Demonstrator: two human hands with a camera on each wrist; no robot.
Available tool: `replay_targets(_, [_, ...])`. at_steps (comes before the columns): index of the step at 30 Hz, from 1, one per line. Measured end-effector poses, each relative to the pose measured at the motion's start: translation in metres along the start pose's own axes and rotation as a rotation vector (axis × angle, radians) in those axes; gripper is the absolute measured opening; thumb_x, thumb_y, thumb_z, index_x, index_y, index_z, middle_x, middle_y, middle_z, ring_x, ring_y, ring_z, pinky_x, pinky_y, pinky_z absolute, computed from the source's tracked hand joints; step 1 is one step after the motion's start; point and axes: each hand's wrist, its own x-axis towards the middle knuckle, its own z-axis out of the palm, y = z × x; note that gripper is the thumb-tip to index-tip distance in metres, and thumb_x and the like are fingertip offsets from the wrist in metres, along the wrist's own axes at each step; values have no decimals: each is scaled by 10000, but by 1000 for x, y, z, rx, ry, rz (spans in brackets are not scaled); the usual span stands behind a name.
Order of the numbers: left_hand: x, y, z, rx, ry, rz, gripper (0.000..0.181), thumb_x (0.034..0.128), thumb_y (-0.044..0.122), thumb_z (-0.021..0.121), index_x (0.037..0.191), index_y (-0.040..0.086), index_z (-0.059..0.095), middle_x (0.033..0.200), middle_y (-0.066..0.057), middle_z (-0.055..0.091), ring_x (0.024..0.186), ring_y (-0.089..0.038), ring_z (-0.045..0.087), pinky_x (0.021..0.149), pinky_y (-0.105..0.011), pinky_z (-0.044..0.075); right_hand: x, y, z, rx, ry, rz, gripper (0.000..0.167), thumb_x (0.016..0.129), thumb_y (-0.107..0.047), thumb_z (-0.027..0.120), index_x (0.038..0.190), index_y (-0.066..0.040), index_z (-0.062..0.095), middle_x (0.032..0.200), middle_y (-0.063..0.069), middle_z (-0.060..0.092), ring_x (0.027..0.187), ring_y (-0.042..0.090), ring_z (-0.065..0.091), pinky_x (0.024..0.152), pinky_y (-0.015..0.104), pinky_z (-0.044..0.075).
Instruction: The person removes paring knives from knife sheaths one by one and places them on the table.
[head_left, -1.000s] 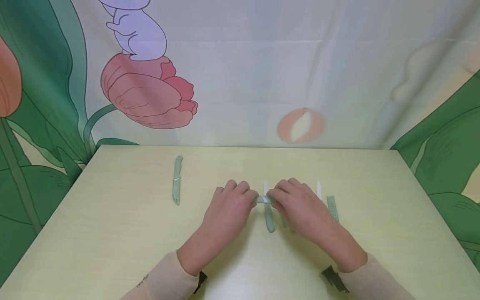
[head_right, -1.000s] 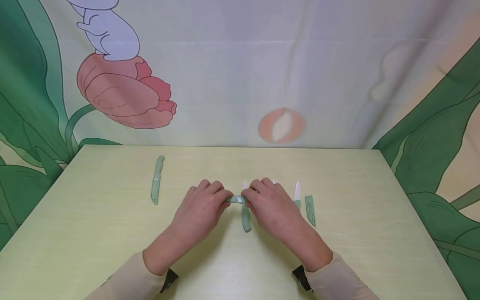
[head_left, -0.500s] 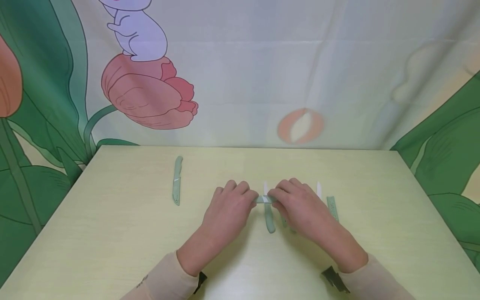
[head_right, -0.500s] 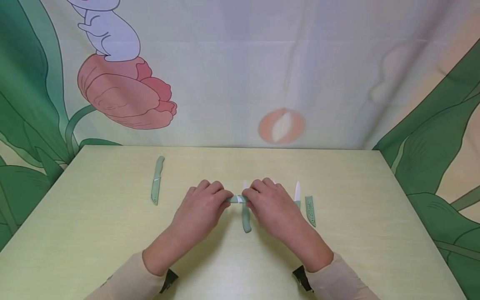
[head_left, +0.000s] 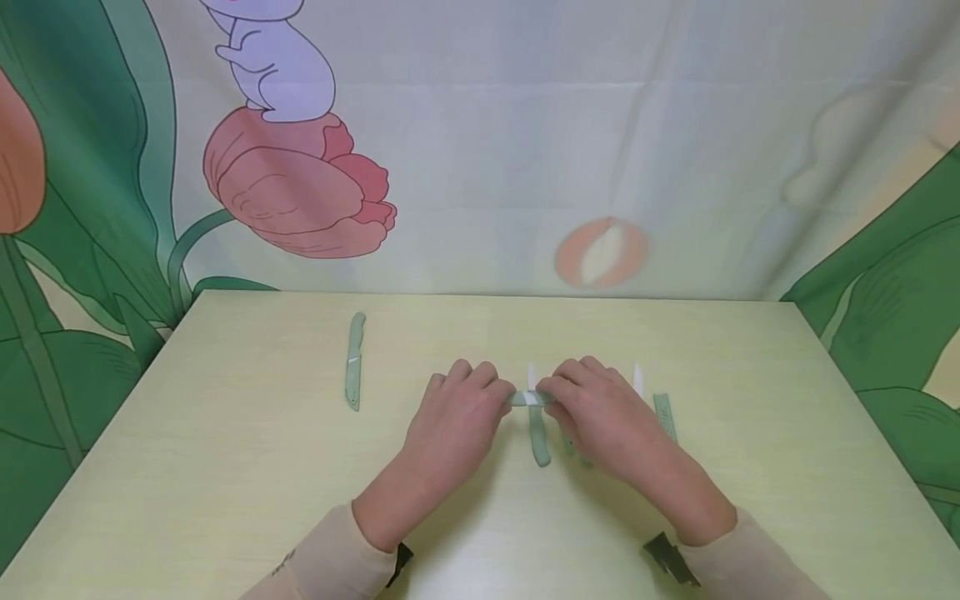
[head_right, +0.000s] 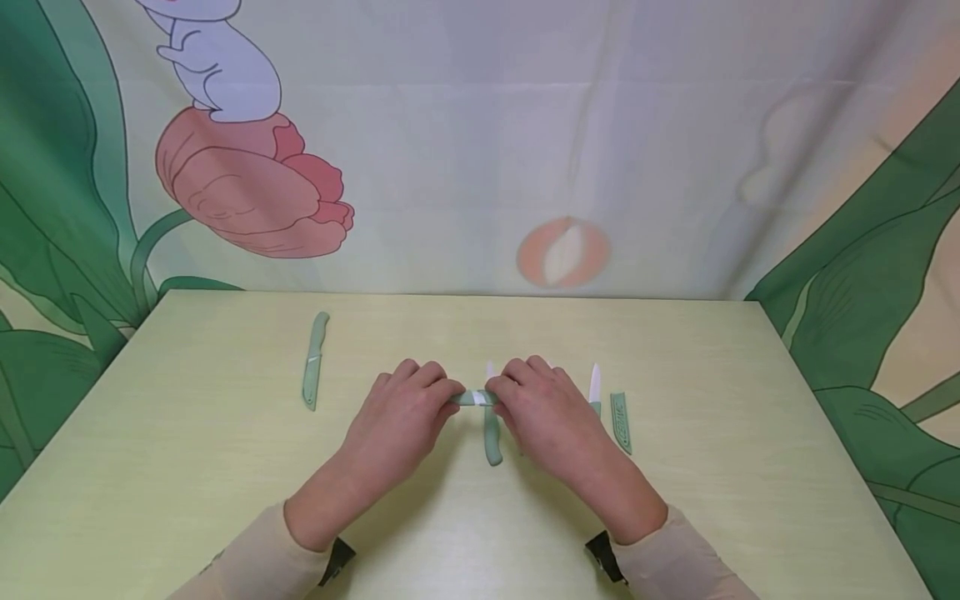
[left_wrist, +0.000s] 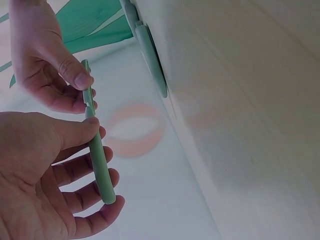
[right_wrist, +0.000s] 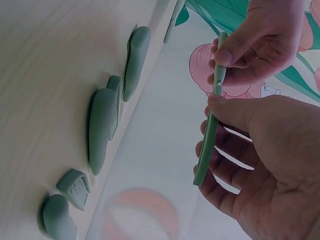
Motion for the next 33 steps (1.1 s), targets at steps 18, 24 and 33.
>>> replay_targets(18, [1,-3,0,-1,17,2,161,922,223,848,1067,179,792,848,29,552,762,-185,437,643,-310,406,1,1,0,-8,17,-15,298,879,-74,877,1153,-98,765,1049,9,690,908,209,589,727,312,485])
replay_targets(24, [1,-3,-1,0,24,-1,153,927,222,846,1062,176,791,846,26,553,762,-186,442,643,-314,411,1,1,0,-5,29,-17,299,874,-69,880,1149,-94,765,1053,15,696,897,209,587,726,316,490])
replay_targets(33, [1,-2,-2,31,2,-11,136,939,239,832,1059,185,799,837,36,551,754,-176,445,640,-304,409,0,1,-1,2,30,-1,304,874,-70,881,1153,-71,759,1052,23,695,890,212,586,732,312,496])
